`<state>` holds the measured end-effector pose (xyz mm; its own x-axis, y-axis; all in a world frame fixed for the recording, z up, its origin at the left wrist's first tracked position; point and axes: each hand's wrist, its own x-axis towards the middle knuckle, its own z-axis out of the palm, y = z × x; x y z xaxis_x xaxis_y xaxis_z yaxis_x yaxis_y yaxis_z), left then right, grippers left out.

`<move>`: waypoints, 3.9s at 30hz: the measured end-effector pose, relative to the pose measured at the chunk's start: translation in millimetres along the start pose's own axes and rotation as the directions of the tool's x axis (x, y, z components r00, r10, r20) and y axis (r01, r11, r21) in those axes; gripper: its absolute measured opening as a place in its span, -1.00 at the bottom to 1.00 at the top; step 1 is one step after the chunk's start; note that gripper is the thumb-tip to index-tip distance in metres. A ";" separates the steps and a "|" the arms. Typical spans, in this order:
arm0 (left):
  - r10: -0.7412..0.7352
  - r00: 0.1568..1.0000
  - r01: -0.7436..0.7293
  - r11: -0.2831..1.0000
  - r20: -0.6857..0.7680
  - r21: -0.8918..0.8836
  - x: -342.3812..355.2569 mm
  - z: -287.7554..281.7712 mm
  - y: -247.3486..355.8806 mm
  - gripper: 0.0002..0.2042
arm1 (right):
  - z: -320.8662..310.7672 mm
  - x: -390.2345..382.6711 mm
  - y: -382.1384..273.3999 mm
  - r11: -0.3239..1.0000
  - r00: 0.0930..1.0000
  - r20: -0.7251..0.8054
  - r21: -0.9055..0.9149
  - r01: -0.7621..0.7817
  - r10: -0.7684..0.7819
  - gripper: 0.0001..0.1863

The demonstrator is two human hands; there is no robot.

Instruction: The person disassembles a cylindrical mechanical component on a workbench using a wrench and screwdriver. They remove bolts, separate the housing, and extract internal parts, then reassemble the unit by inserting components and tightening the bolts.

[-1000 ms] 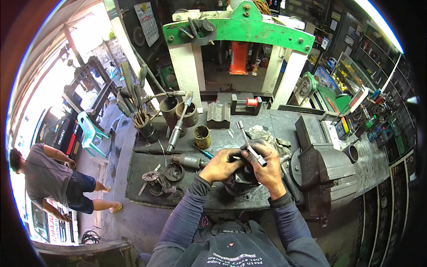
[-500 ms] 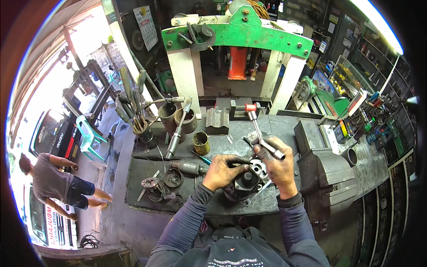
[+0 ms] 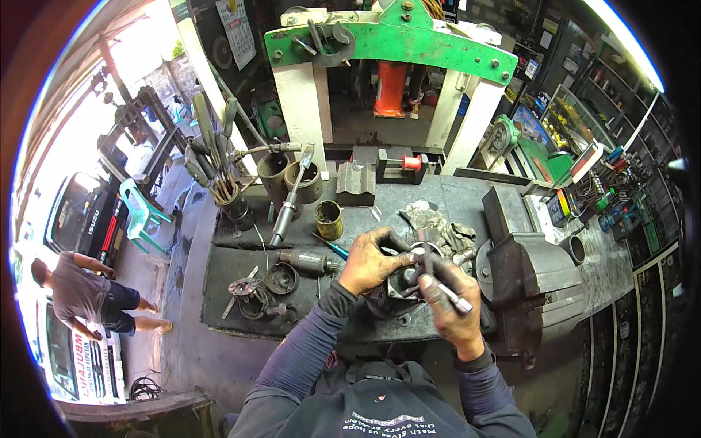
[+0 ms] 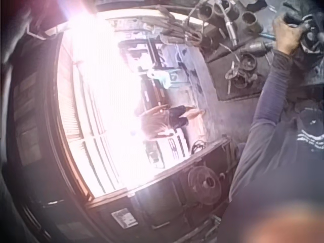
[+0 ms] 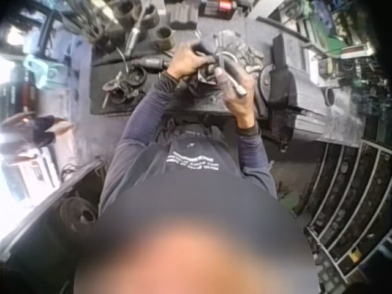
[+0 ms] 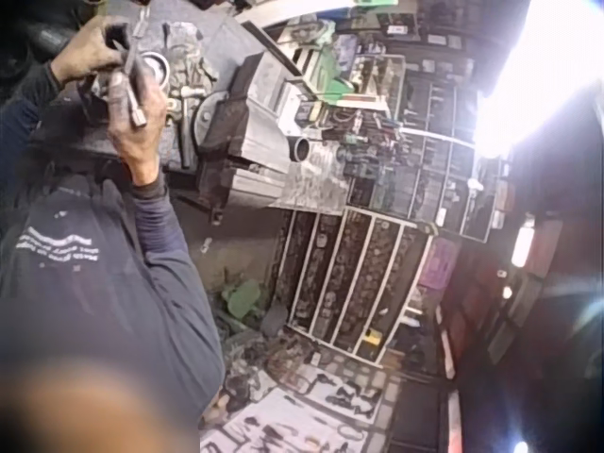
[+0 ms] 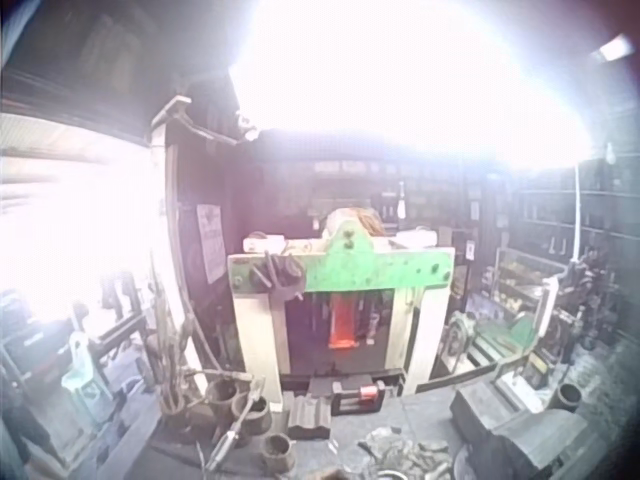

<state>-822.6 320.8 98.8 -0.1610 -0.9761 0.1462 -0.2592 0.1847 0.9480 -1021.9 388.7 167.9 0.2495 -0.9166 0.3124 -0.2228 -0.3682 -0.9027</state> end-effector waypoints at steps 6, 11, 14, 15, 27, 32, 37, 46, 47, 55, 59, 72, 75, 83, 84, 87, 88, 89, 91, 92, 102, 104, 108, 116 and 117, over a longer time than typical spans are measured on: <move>0.120 0.989 -0.103 0.979 0.087 -0.177 -0.9 -5.7 -7.2 -0.60 | 22.1 -3.3 7.4 0.967 0.988 0.037 -0.203 0.155 -0.151 -0.64; 0.109 0.992 -0.112 0.993 -0.066 -0.047 3.8 4.0 -11.9 -0.65 | 20.0 3.2 8.5 0.959 0.970 0.148 -0.179 0.218 -0.193 -0.68; 0.214 0.975 -0.203 0.970 0.066 -0.135 5.1 0.3 -15.3 -0.60 | 9.9 13.4 6.6 0.996 0.955 0.296 -0.088 0.034 -0.007 -0.68; 0.172 0.971 -0.139 0.972 0.168 -0.192 4.3 -3.3 -16.3 -0.58 | 7.9 16.8 6.4 0.995 0.948 0.317 -0.080 0.065 -0.036 -0.68; 0.151 0.983 -0.137 0.981 0.103 -0.136 5.0 -4.3 -7.9 -0.66 | -2.7 17.8 -27.7 0.967 0.958 0.283 -0.228 0.117 -0.049 -0.70; 0.138 0.973 -0.142 0.990 0.186 0.008 8.6 -17.0 -6.3 -0.66 | 2.2 14.0 -43.1 0.807 0.952 0.269 -0.524 0.273 -0.147 -0.57; 0.111 0.994 -0.110 0.991 -0.013 0.073 7.8 -1.7 -2.1 -0.56 | 7.6 9.8 -48.6 0.670 0.931 0.321 -0.654 0.350 -0.174 -0.44; 0.505 0.855 -0.506 0.763 0.118 0.402 17.9 -0.1 -6.5 -0.60 | 12.9 9.1 -45.8 0.649 0.928 0.281 -0.664 0.373 -0.245 -0.52; 0.509 0.842 -0.526 0.703 0.178 0.478 21.2 -0.6 -5.8 -0.64 | 13.1 8.7 -45.0 0.654 0.929 0.282 -0.659 0.370 -0.242 -0.52; 0.365 0.854 -0.515 0.499 0.370 0.697 34.4 -4.4 13.7 -0.62 | 12.6 7.7 -38.2 0.644 0.917 0.285 -0.653 0.399 -0.279 -0.44; 0.418 0.892 -0.401 0.550 0.175 0.733 33.2 -4.9 22.1 -0.63 | 12.6 6.5 -37.4 0.640 0.916 0.279 -0.656 0.400 -0.287 -0.44; -0.238 0.948 0.318 0.729 -0.210 0.607 -133.0 -40.6 -155.7 -0.60 | 27.8 2.2 -41.2 0.415 0.938 0.186 -0.859 0.300 -0.294 -0.71; -0.223 0.940 0.334 0.767 -0.260 0.548 -135.1 -36.8 -152.9 -0.55 | 40.2 -5.5 -44.1 0.311 0.953 0.120 -0.927 0.208 -0.279 -0.72; 0.259 0.961 -0.221 0.928 -0.093 0.302 -100.5 12.0 -16.5 -0.25 | 73.8 -23.1 -27.0 0.463 0.978 -0.057 -0.885 0.043 -0.200 -0.36; 0.313 0.945 -0.270 0.907 -0.089 0.323 -87.1 21.0 -9.2 -0.24 | 76.9 -26.2 -23.4 0.510 0.978 -0.083 -0.860 0.027 -0.191 -0.36; 0.460 0.888 -0.454 0.880 -0.015 0.141 -61.5 30.9 -4.2 -0.46 | 86.3 -30.8 -14.5 0.635 0.963 -0.098 -0.767 0.087 -0.250 -0.40; 0.446 0.894 -0.432 0.885 -0.043 0.174 -59.0 34.9 -3.6 -0.50 | 86.2 -29.4 -12.8 0.660 0.969 -0.109 -0.749 0.066 -0.221 -0.42; 0.524 0.851 -0.515 0.845 -0.026 0.143 -54.6 32.9 -6.1 -0.51 | 86.5 -25.7 -11.3 0.763 0.952 -0.152 -0.637 0.110 -0.265 -0.58; 0.504 0.863 -0.502 0.863 -0.021 0.062 -52.8 30.7 -7.5 -0.50 | 77.0 -13.5 -9.8 0.790 0.950 0.014 -0.550 0.269 -0.313 -0.66; 0.473 0.880 -0.474 0.881 -0.033 0.003 -52.1 28.7 -8.0 -0.50 | 69.1 -6.0 -8.9 0.779 0.915 0.110 -0.491 0.391 -0.389 -0.68; 0.290 0.936 -0.240 0.941 -0.199 0.239 -89.6 25.2 12.0 -0.53 | 48.7 17.2 6.9 0.622 0.998 0.008 0.783 0.029 -0.056 -0.67; 0.301 0.910 -0.218 0.932 -0.285 0.290 -97.6 29.5 17.7 -0.68 | 45.4 26.9 2.3 0.506 0.938 0.085 0.823 -0.256 0.336 -0.66; 0.303 0.886 -0.197 0.931 -0.351 0.308 -99.2 28.3 22.2 -0.75 | 31.7 66.5 -12.5 0.785 0.795 0.469 0.286 -0.550 0.386 -0.57; 0.349 0.847 -0.323 0.937 -0.401 0.133 -102.6 26.9 14.1 -0.73 | 3.7 71.3 -51.0 0.547 0.458 0.847 -0.256 0.797 -0.270 -0.65; 0.329 0.889 -0.267 0.938 -0.318 0.222 -101.3 21.2 13.3 -0.70 | 3.7 63.0 -48.3 0.443 0.385 0.839 -0.199 0.874 -0.384 -0.73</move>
<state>-829.9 424.5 90.7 0.0746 -0.8436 0.5317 -0.4111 0.4598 0.7871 -991.9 349.3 230.1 0.9724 -0.0808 0.2188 -0.0676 -0.9954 -0.0676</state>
